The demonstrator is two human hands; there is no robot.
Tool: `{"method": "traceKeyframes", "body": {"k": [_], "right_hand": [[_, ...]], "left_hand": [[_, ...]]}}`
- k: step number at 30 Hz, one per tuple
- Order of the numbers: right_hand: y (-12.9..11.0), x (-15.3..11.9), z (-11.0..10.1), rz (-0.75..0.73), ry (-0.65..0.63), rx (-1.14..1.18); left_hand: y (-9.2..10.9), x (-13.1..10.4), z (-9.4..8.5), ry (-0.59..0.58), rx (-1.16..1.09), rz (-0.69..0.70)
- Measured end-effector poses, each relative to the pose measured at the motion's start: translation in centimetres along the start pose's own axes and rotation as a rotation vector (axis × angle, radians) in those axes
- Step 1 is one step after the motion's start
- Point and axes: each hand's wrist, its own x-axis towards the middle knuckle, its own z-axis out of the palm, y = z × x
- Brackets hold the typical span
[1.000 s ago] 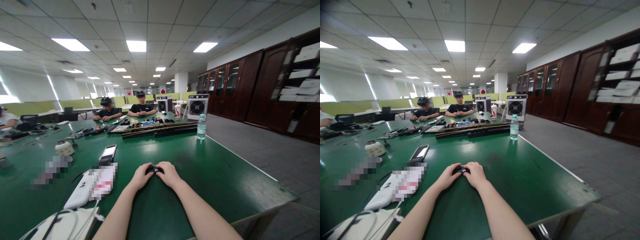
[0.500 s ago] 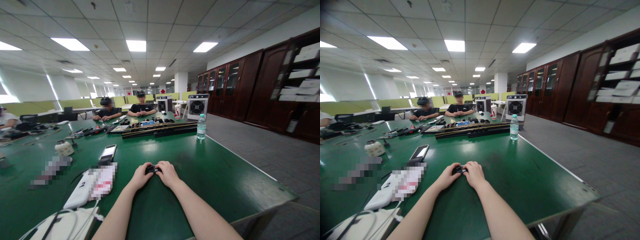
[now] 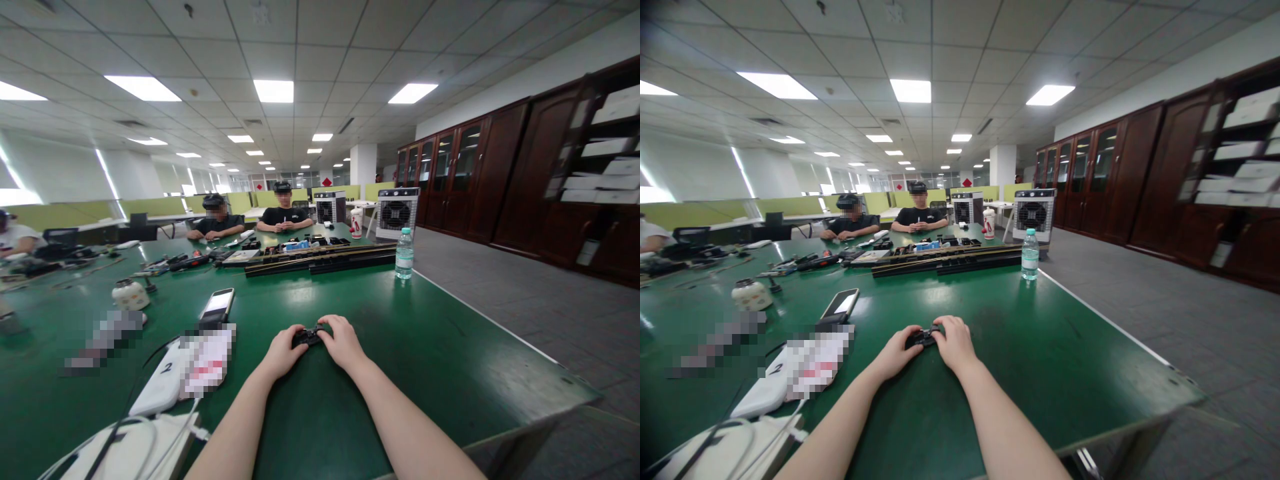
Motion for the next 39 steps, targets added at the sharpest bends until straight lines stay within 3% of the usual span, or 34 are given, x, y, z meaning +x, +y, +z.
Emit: {"method": "traceKeyframes", "body": {"k": [9,21,39], "right_hand": [[0.8,0.3,0.1,0.204,0.126,0.261],[2.5,0.9,0.9,0.345,0.206,0.356],[2.9,1.0,0.9,0.383,0.214,0.376]], "left_hand": [[0.2,-0.1,-0.1,-0.008,-0.015,-0.017],[0.9,-0.2,-0.4,-0.02,-0.002,-0.037],[0.7,-0.2,-0.3,-0.01,-0.01,-0.047]]}}
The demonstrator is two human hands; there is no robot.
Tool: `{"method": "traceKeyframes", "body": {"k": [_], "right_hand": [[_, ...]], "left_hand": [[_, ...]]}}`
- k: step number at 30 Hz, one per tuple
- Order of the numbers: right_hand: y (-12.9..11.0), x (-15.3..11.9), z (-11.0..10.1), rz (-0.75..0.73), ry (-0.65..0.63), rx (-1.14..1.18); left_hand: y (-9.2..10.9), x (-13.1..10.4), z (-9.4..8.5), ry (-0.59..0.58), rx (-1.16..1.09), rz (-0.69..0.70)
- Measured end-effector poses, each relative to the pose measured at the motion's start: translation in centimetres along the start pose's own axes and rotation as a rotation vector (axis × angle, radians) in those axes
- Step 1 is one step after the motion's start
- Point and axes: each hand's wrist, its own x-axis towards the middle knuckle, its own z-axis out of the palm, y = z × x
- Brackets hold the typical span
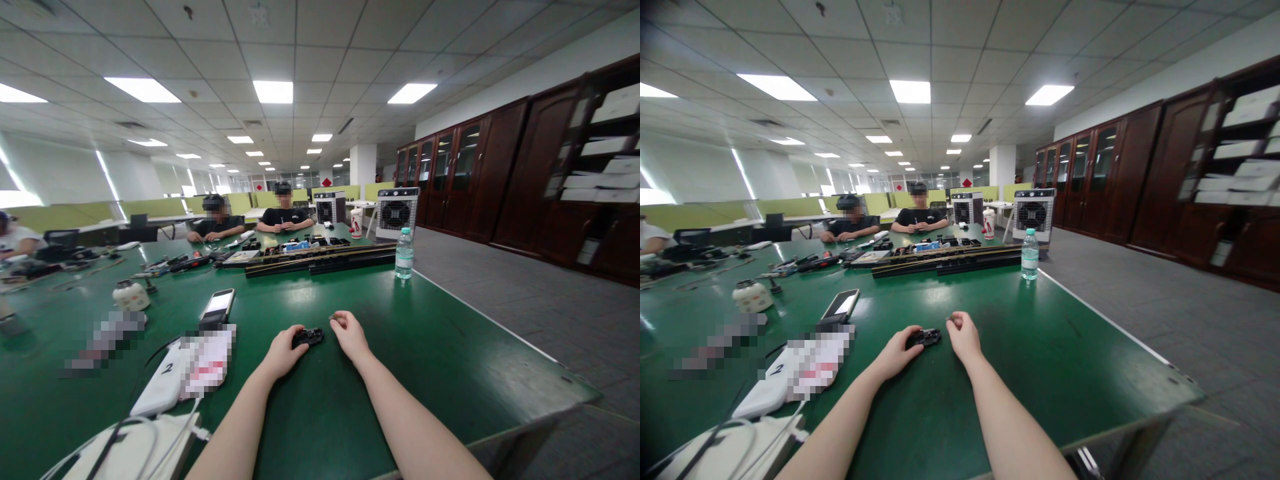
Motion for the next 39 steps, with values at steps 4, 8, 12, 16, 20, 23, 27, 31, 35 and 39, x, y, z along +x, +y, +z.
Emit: {"method": "traceKeyframes", "body": {"k": [4,8,12,16,20,23,27,31,35,39], "right_hand": [[0.0,0.0,0.0,-0.003,0.003,0.002],[0.0,0.0,0.0,0.005,-0.001,0.0],[0.2,0.1,0.1,-0.002,0.0,0.004],[0.5,0.3,0.2,-0.006,-0.001,0.021],[0.7,0.4,0.3,-0.01,-0.001,0.056],[0.6,0.3,0.3,-0.035,-0.012,0.085],[0.1,0.0,0.3,-0.084,-0.054,0.081],[-0.8,-0.5,0.1,-0.144,-0.109,0.056],[-1.5,-1.0,-0.1,-0.207,-0.148,-0.011],[-1.9,-1.5,0.0,-0.261,-0.181,-0.144]], "left_hand": [[0.0,0.0,0.0,-0.002,0.005,-0.004],[0.2,-0.1,-0.1,-0.009,0.006,-0.006],[0.3,-0.1,-0.1,0.0,-0.004,0.002],[0.3,-0.1,-0.2,-0.006,0.002,0.0],[0.1,0.0,-0.1,-0.006,0.001,0.005],[0.1,0.0,-0.1,-0.009,-0.002,0.014],[0.1,0.0,-0.1,-0.009,0.011,0.006],[0.1,0.0,-0.1,-0.002,0.009,0.014],[0.1,0.0,-0.1,-0.008,0.007,0.012],[0.0,0.0,0.0,-0.011,0.015,0.02]]}}
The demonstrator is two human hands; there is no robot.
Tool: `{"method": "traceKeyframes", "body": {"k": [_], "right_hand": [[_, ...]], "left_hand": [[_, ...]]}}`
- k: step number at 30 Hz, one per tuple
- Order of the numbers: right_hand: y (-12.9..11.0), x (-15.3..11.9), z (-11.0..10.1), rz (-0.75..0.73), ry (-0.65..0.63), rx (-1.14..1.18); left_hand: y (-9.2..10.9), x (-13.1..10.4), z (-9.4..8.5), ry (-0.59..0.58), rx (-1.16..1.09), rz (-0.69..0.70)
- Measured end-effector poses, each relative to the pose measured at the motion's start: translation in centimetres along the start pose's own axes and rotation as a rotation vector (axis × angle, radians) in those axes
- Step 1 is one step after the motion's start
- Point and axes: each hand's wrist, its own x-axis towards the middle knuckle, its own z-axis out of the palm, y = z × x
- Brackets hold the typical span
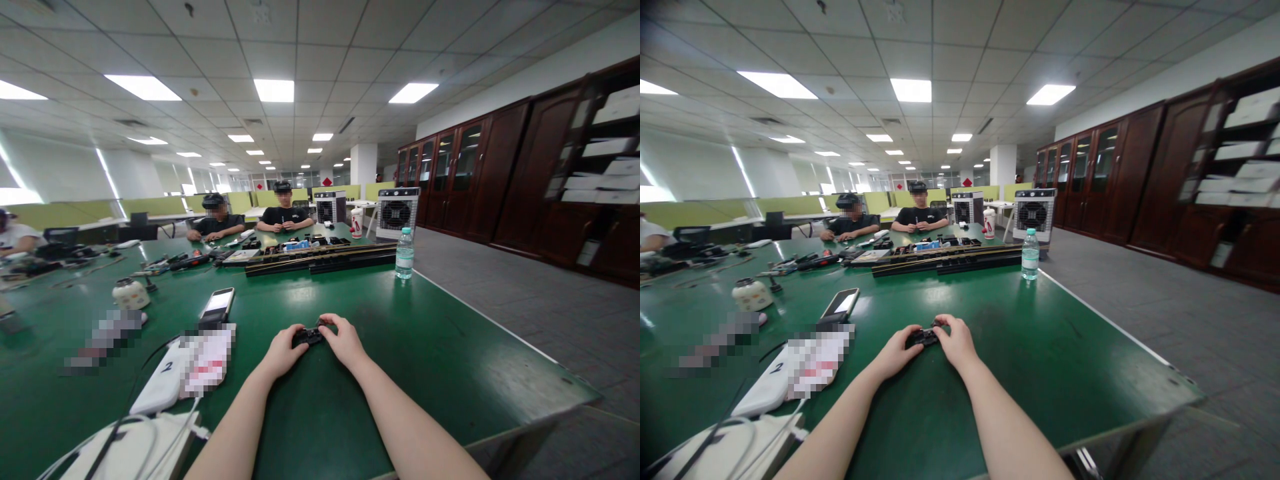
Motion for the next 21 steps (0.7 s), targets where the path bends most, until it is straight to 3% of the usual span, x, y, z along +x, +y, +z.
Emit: {"method": "traceKeyframes", "body": {"k": [16,21], "right_hand": [[-1.1,-0.6,0.3,-0.158,-0.24,-0.427],[-1.4,-0.7,0.4,-0.176,-0.255,-0.487]], "left_hand": [[-0.9,0.3,0.4,0.02,-0.001,0.046],[-1.1,0.4,0.5,0.023,-0.018,0.044]]}}
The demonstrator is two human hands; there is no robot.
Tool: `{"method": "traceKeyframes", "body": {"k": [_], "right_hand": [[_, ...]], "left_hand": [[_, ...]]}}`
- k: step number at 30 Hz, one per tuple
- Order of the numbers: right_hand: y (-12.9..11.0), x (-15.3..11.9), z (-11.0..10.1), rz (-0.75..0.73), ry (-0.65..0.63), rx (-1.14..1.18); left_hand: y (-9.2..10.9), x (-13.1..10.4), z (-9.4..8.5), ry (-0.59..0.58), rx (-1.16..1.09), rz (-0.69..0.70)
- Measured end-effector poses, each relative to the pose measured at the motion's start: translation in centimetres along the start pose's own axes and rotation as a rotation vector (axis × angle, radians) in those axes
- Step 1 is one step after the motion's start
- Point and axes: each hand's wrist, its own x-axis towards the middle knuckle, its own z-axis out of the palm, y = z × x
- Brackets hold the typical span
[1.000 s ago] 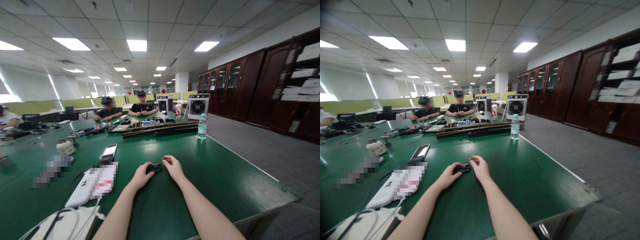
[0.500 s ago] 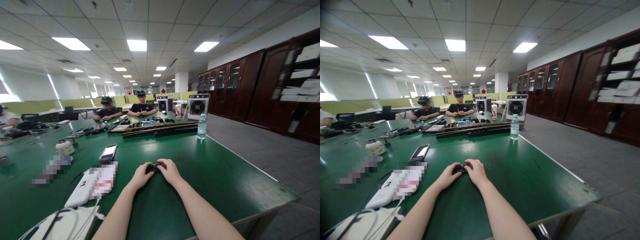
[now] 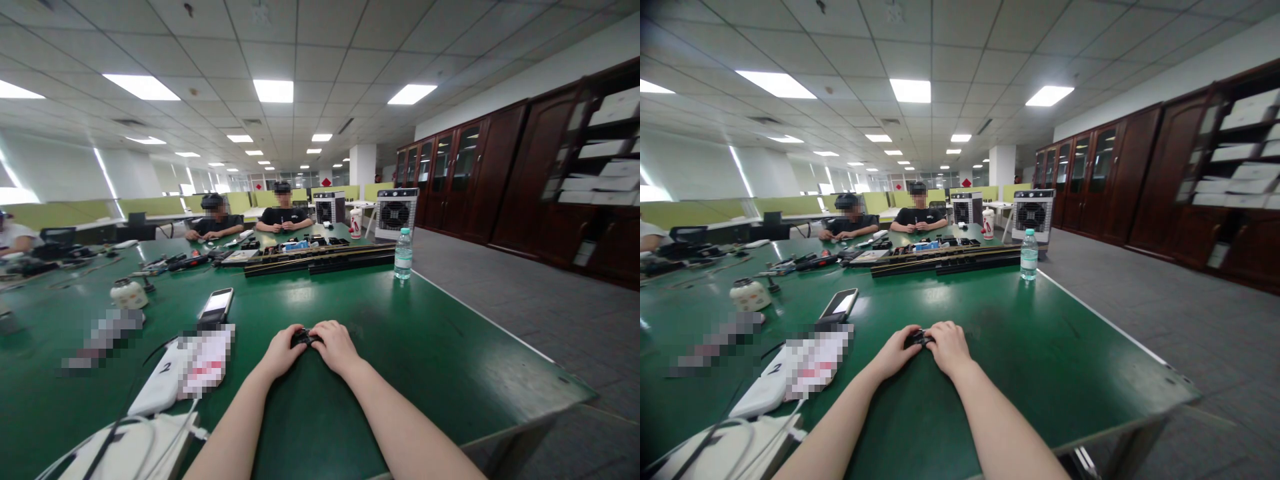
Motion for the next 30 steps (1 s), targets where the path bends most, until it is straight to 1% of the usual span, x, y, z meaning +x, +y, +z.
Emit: {"method": "traceKeyframes", "body": {"k": [8,16,20,23,26,28,30], "right_hand": [[-0.3,-0.1,-0.1,-0.004,-0.009,-0.066],[-0.8,-0.1,-0.1,-0.039,-0.016,-0.163],[-0.5,0.0,0.0,0.011,-0.022,-0.108],[0.0,0.0,0.0,0.066,-0.029,-0.009],[0.7,0.0,0.1,0.085,-0.031,0.103],[0.9,-0.1,0.1,0.102,-0.011,0.148],[1.1,-0.1,0.2,0.151,0.017,0.159]], "left_hand": [[0.2,0.0,0.0,0.002,-0.008,0.006],[-0.1,0.0,0.1,0.0,-0.02,0.011],[-0.1,0.0,0.2,0.009,-0.029,0.014],[-0.2,0.1,0.2,0.019,-0.031,0.012],[-0.3,0.1,0.2,0.046,-0.031,0.018],[-0.4,0.0,0.1,0.045,-0.034,0.022],[-0.3,0.0,0.1,0.033,-0.039,0.01]]}}
